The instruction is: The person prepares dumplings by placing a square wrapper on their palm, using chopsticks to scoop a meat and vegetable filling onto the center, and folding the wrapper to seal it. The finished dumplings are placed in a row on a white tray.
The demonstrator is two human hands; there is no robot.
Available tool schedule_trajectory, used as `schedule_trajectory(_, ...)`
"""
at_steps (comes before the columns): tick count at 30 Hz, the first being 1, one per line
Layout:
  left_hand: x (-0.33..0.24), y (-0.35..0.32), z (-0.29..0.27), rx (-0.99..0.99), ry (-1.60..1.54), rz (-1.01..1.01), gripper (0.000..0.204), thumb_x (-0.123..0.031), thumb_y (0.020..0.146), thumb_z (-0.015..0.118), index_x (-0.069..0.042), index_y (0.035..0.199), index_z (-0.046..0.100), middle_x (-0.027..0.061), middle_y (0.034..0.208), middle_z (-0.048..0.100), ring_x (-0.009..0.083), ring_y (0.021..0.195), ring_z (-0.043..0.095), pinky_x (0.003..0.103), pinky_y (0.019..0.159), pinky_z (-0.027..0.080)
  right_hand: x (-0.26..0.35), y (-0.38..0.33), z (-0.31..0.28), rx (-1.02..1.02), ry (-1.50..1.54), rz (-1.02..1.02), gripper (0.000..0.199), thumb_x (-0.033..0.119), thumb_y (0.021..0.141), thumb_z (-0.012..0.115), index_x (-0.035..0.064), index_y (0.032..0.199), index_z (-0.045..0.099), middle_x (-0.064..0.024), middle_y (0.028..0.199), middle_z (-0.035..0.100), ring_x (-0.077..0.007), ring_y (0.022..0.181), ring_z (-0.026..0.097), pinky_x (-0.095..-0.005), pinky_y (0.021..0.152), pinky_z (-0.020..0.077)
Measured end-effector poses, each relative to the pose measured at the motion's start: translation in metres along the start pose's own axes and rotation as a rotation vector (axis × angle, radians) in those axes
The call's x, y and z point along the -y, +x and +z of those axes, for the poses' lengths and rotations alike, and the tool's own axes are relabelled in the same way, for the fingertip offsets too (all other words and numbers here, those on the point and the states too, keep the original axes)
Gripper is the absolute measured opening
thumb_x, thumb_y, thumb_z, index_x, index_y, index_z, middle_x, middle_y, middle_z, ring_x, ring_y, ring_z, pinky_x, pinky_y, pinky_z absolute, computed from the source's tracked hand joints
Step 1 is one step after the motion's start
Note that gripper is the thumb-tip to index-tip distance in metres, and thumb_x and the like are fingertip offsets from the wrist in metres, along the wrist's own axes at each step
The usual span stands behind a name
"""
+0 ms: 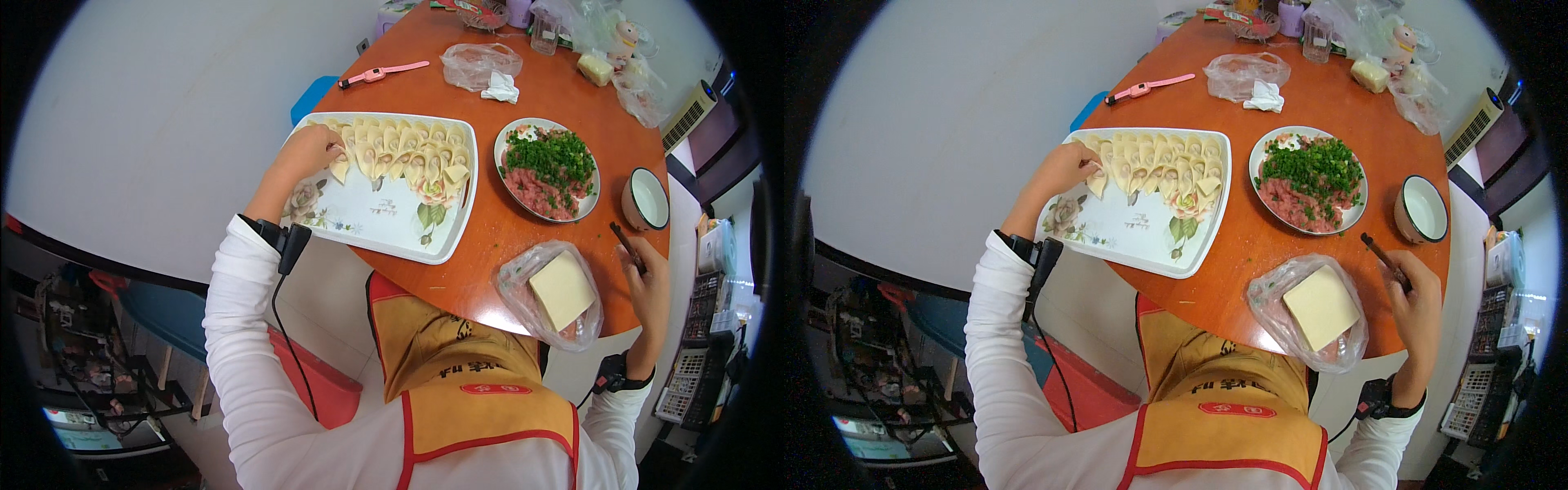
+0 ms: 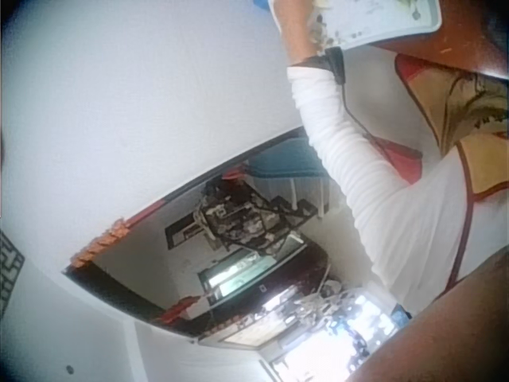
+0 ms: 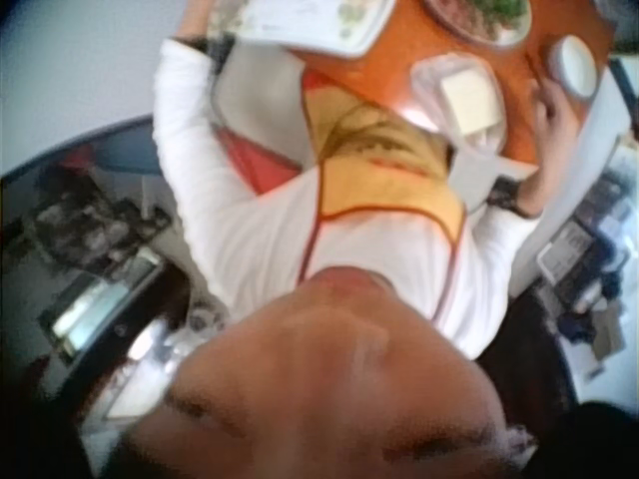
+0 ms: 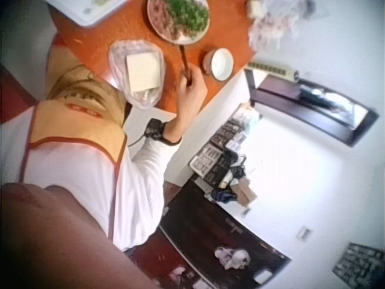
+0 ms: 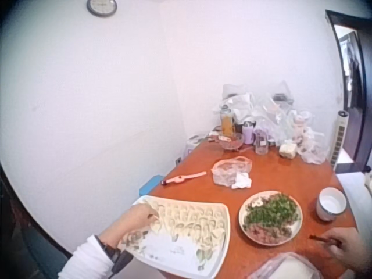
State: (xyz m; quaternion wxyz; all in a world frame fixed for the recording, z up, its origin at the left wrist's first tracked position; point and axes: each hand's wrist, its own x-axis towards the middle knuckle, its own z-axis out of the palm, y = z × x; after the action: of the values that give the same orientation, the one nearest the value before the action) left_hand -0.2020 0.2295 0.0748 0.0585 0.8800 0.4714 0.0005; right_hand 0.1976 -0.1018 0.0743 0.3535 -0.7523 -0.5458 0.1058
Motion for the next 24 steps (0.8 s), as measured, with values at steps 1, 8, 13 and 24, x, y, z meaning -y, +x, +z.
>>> schedule_trajectory(1,0.001,0.0,0.003,-0.025,-0.009,-0.003,0.017,-0.014,0.079,0.062,-0.006,0.092,0.069,0.0148,0.087,0.066,0.0282,0.075,0.063,0.036,0.069,0.049,-0.001,-0.001,0.001,-0.01,0.004,-0.001,0.009,-0.006,0.079,0.054,-0.005,0.088,0.057,-0.0046,0.064,0.045,-0.0098,0.059,0.04,-0.0249,0.054,0.0342)
schedule_trajectory(8,0.004,-0.002,0.01,0.013,-0.213,-0.112,0.016,-0.01,0.08,0.062,-0.006,0.094,0.069,0.0104,0.078,0.066,0.0177,0.064,0.062,0.03,0.062,0.049,-0.001,-0.001,-0.003,0.023,-0.001,0.019,0.012,-0.007,0.078,0.054,-0.0051,0.089,0.057,-0.0047,0.065,0.046,-0.0098,0.06,0.041,-0.0242,0.055,0.0356)
schedule_trajectory(13,0.01,0.002,0.014,0.018,-0.285,-0.066,0.017,-0.006,0.081,0.061,-0.005,0.095,0.07,0.0065,0.068,0.063,0.0114,0.056,0.057,0.027,0.055,0.047,-0.003,-0.003,-0.004,0.005,0.001,0.004,0.012,-0.007,0.077,0.054,-0.0049,0.088,0.057,-0.0047,0.064,0.046,-0.0097,0.059,0.041,-0.0244,0.055,0.0352)
schedule_trajectory(24,0.007,0.005,0.024,-0.12,-0.298,0.032,0.018,-0.009,0.08,0.064,-0.003,0.096,0.069,0.0077,0.067,0.063,0.0127,0.055,0.056,0.027,0.055,0.045,-0.003,-0.003,-0.006,0.015,-0.03,0.004,0.009,-0.004,0.08,0.057,-0.0049,0.089,0.057,-0.0062,0.064,0.045,-0.0112,0.059,0.041,-0.0255,0.056,0.0361)
